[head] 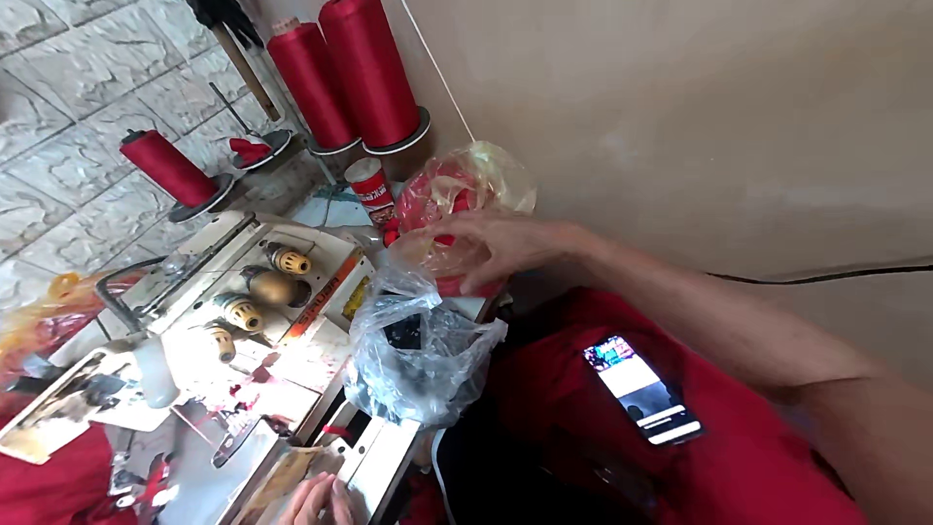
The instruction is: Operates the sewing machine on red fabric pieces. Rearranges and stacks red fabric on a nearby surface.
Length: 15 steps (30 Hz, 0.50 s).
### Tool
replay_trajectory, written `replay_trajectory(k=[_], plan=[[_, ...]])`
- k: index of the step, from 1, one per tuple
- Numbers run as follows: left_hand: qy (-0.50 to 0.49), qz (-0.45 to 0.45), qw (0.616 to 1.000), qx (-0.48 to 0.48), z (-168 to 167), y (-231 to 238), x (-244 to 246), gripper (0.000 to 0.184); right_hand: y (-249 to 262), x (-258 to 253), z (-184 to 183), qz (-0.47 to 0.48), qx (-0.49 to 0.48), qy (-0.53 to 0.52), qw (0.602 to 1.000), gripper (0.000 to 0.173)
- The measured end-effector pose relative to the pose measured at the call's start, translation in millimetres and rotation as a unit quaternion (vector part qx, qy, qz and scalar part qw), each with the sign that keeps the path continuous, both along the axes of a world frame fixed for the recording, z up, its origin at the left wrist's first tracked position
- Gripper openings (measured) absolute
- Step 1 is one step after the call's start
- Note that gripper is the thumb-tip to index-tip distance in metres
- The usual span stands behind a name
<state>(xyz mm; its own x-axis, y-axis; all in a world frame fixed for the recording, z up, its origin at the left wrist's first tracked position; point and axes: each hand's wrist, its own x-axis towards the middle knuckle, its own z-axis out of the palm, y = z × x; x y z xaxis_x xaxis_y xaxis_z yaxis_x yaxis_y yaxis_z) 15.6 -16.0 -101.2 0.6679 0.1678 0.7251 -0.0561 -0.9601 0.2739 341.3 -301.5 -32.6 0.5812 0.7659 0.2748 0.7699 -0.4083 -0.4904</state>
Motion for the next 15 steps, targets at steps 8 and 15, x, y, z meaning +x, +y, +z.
replay_trajectory(k=[8,15], plan=[[-0.004,0.009,1.000,0.008,0.2,-0.8,0.7,0.022,8.7,16.7,-0.9,-0.098,0.050,0.013,0.994,0.032],[-0.003,0.010,1.000,0.016,1.1,-1.5,1.2,0.022,8.7,6.2,4.6,-0.072,-0.014,-0.014,0.997,0.027]])
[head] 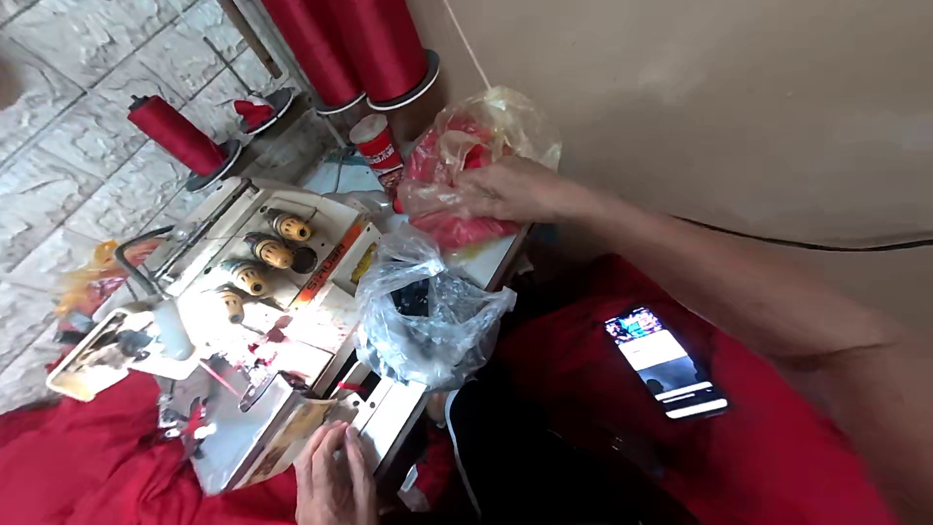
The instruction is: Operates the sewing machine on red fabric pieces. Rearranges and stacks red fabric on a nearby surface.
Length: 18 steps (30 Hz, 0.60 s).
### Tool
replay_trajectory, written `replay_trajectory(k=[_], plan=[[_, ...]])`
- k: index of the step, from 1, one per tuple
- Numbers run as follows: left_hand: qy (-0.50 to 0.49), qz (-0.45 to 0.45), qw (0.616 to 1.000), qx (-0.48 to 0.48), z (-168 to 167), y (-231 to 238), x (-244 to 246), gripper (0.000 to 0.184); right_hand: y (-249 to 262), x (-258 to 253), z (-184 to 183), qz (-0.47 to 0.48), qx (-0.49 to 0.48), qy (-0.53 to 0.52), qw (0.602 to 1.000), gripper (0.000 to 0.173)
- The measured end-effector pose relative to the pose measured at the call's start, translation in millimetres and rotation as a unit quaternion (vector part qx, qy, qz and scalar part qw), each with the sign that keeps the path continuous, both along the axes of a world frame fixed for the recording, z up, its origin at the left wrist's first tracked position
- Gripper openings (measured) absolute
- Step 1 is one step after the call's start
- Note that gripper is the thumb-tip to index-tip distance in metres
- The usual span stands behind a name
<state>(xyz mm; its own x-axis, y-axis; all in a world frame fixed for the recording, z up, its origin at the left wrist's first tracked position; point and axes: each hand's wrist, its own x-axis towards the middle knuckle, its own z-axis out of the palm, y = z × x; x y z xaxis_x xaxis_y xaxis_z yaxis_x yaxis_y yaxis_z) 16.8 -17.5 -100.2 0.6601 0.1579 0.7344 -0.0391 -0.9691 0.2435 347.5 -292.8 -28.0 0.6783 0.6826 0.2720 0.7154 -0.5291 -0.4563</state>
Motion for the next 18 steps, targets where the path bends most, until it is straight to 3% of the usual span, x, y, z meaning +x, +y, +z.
replay_trajectory(k=[1,3,5,8,10,11,13,14,18], plan=[[-0.003,0.001,1.000,0.001,-0.7,0.1,0.3,0.022,-0.6,-6.1,-0.8,0.013,-0.019,-0.021,1.000,0.027],[-0.012,0.003,1.000,-0.001,-1.7,-0.3,1.0,0.021,-2.1,-21.8,1.4,0.014,-0.034,-0.058,0.998,0.044],[-0.017,0.004,1.000,-0.002,-1.8,-0.9,1.9,0.021,-5.1,-36.0,3.8,0.002,0.022,-0.116,0.993,0.054],[-0.015,0.008,1.000,0.000,-1.9,-1.0,3.0,0.022,-5.7,-58.7,7.4,0.007,0.155,-0.183,0.971,0.036],[-0.014,0.007,1.000,0.000,-2.4,-0.8,3.4,0.022,-1.6,-70.0,3.3,0.085,0.179,-0.173,0.965,0.021],[-0.014,0.007,1.000,0.000,-2.5,-0.8,3.7,0.022,1.9,-73.7,-3.0,0.137,0.164,-0.158,0.964,0.022],[-0.015,0.009,1.000,0.004,-2.4,-0.6,4.0,0.022,10.6,-78.4,-22.3,0.203,0.078,-0.126,0.968,0.050],[-0.015,0.012,1.000,0.006,-2.2,-0.6,4.0,0.022,14.6,-82.2,-30.6,0.209,0.028,-0.109,0.971,0.054],[-0.014,0.017,1.000,0.007,-2.6,-0.1,4.5,0.021,29.5,-98.5,-48.3,0.190,-0.031,-0.089,0.977,0.048]])
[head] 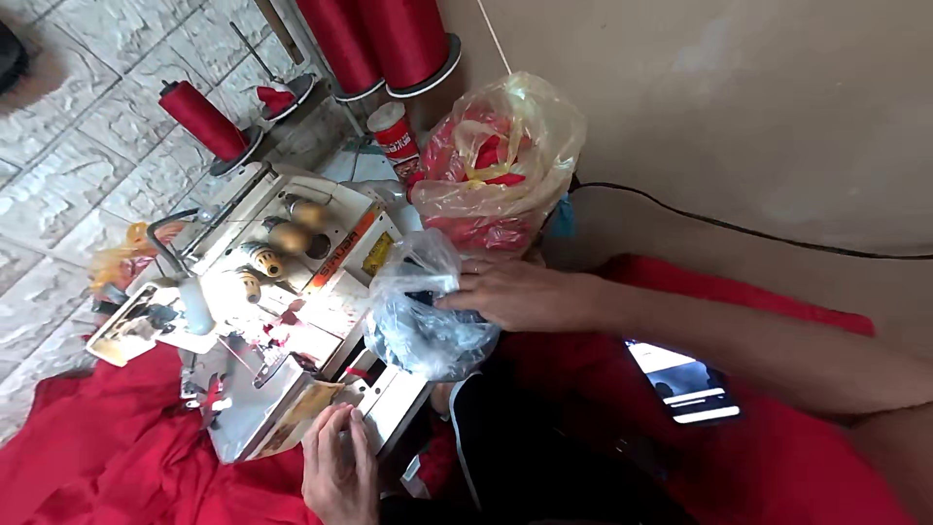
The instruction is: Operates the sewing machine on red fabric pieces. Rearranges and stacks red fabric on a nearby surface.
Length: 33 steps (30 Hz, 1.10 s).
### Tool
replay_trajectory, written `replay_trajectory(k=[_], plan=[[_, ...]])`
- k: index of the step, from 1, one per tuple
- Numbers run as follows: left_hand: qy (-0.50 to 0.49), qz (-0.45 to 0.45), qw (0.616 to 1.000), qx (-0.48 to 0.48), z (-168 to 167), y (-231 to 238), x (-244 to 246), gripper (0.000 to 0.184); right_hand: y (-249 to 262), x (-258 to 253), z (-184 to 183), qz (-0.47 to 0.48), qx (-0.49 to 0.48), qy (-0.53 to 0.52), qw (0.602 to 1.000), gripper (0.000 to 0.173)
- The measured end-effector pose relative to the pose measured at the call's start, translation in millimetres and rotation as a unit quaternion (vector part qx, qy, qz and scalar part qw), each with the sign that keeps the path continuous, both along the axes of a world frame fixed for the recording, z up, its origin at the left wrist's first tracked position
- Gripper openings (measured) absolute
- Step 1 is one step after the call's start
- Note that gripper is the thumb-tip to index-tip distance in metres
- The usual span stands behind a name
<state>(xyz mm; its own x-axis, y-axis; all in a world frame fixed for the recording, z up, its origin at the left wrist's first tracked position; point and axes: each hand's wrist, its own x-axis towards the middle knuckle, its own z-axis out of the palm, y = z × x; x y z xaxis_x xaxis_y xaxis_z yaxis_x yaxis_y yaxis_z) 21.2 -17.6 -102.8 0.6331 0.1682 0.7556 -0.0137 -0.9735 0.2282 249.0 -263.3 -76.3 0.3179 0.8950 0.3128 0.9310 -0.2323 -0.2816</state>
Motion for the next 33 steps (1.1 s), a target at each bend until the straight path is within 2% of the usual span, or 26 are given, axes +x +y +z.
replay_trajectory(k=[6,13,17,23,29,33], plan=[[0.002,-0.007,1.000,0.002,-0.1,0.4,-0.2,0.021,12.6,-23.1,8.1,-0.026,-0.020,-0.028,0.999,0.038],[0.004,-0.004,1.000,0.005,0.6,-0.6,-1.6,0.021,17.7,-27.5,5.8,-0.044,-0.019,-0.028,0.998,0.041],[0.000,-0.004,1.000,-0.008,1.6,-1.3,-2.3,0.020,10.8,-23.9,9.7,-0.071,0.041,-0.042,0.996,0.041],[-0.002,-0.005,1.000,-0.019,0.8,-4.7,-6.0,0.020,-0.7,-24.2,16.5,-0.133,0.151,-0.124,0.972,0.028],[-0.037,0.020,0.999,-0.017,-6.9,-28.1,-31.0,0.039,-16.9,-45.4,46.2,-0.157,0.172,-0.137,0.963,0.031],[-0.070,0.055,0.996,0.004,-34.4,-46.0,-71.8,0.031,-22.9,-69.5,66.4,-0.128,0.162,-0.133,0.969,0.038]])
